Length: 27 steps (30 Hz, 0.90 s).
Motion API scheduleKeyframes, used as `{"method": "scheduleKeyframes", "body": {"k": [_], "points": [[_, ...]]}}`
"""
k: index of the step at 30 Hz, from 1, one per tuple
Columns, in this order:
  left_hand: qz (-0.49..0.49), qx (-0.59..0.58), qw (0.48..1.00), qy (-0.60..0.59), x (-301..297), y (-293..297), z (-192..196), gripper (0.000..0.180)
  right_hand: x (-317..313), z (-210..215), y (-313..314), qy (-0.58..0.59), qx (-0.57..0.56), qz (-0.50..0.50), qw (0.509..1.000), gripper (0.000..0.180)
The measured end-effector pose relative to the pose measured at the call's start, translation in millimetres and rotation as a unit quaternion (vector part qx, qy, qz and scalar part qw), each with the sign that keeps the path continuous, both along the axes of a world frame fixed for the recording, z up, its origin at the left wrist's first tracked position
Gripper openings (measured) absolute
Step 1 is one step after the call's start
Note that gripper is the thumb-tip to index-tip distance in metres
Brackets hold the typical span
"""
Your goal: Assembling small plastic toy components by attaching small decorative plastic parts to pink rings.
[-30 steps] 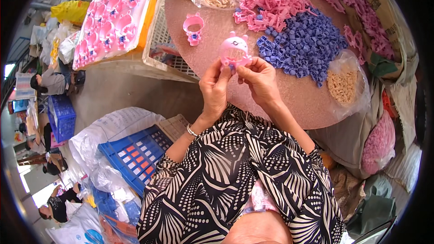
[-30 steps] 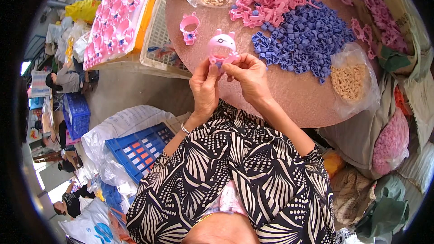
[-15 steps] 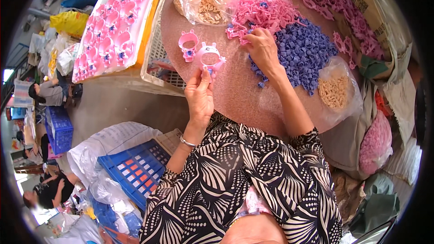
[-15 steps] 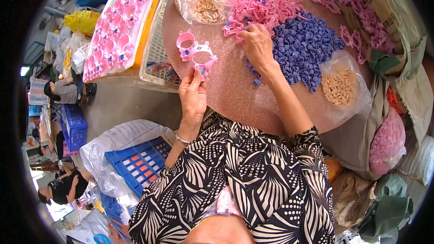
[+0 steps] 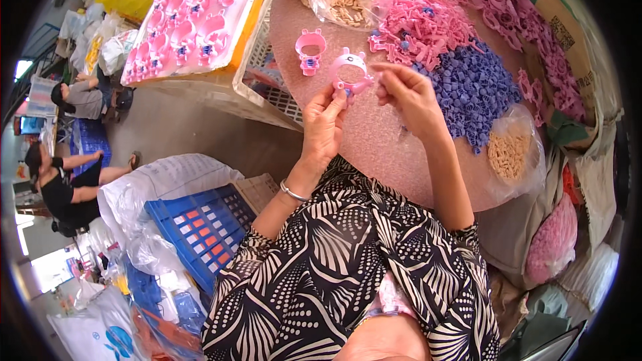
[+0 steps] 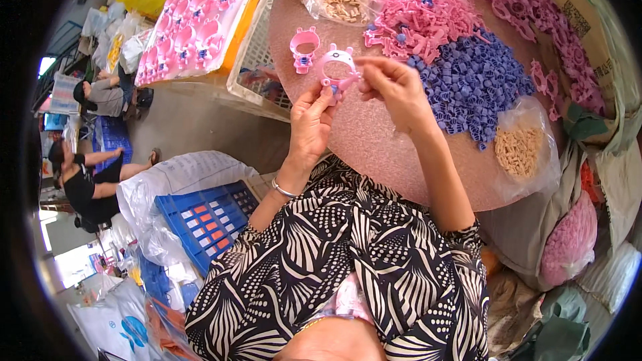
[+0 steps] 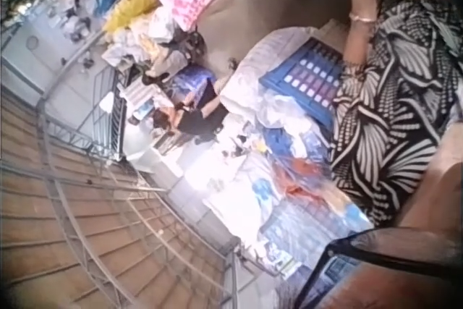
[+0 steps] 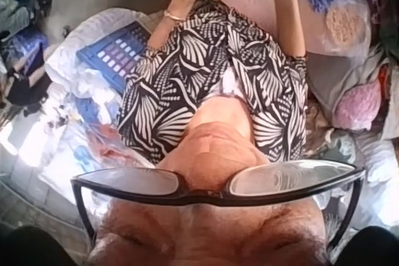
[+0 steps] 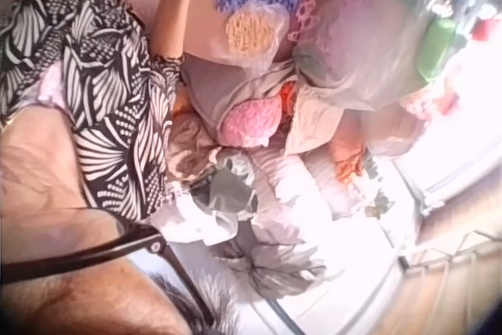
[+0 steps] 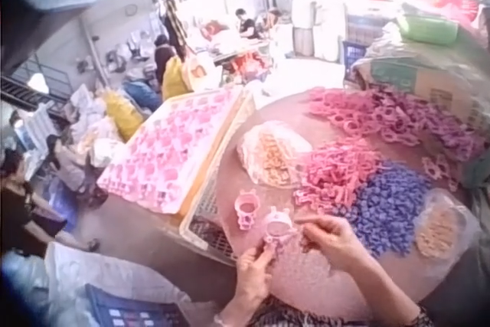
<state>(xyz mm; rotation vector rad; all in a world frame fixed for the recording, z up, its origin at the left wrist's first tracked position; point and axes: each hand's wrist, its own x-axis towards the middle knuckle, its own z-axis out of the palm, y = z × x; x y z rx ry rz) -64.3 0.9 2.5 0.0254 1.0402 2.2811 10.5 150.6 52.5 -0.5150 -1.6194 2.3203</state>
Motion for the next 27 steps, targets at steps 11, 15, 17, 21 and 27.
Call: {"method": "scheduleKeyframes", "body": {"k": [11,15,17,21,27], "points": [[-0.037,-0.130,0.975,0.175,3.6,-2.9,1.1,0.030,-5.5,21.8,-7.1,0.088,0.611,0.008,0.787,0.032],[-0.012,-0.160,0.964,0.214,5.9,-6.0,5.6,0.034,-3.3,15.3,-7.3,0.079,0.602,0.001,0.795,0.032],[-0.007,-0.217,0.937,0.272,4.8,-8.7,10.3,0.034,-2.9,13.6,-9.0,0.078,0.590,-0.020,0.804,0.032],[0.008,-0.264,0.908,0.324,8.7,-8.5,21.5,0.032,-2.3,9.0,-9.5,0.070,0.558,-0.019,0.827,0.032],[0.035,-0.271,0.885,0.377,9.5,-8.0,20.5,0.030,1.4,14.8,-7.6,0.115,0.586,-0.022,0.802,0.028]]}}
